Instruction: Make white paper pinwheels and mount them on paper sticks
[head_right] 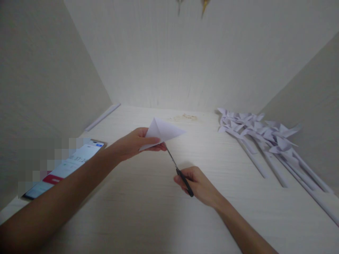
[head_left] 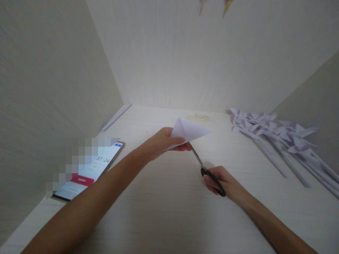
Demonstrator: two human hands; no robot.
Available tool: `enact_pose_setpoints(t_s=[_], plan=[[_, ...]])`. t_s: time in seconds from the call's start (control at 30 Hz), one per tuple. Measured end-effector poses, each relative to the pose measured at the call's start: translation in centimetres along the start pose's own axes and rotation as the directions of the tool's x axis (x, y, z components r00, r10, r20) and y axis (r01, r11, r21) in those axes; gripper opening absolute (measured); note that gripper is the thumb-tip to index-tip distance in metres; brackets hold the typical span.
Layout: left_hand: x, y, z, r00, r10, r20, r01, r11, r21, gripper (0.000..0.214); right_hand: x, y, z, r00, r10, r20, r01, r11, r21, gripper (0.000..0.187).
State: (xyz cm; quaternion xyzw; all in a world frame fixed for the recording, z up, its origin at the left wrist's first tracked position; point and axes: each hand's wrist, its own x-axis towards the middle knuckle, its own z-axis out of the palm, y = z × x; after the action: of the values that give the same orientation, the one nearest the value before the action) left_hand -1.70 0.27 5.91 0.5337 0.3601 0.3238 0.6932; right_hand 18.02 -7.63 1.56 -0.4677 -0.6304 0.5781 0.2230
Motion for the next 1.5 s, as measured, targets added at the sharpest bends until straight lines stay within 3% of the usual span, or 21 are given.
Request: enact_pose_setpoints(t_s=[1.1, 1.5], plan=[[-0.2, 0.3, 0.2, 1.0, 0.016, 0.011, -0.016, 1.0, 0.019, 0.013, 0.0, 0.4, 0.0, 1.0, -0.001, 0.011, 0.001, 1.0, 0.016, 0.047], [-0.2, -0.3, 1.6, 0.988, 0.059, -0.145, -0.067, 0.997, -0.049, 0.011, 0.0, 0.2, 0.4, 0.999, -0.03, -0.024, 0.029, 0.999, -0.023, 0.049]])
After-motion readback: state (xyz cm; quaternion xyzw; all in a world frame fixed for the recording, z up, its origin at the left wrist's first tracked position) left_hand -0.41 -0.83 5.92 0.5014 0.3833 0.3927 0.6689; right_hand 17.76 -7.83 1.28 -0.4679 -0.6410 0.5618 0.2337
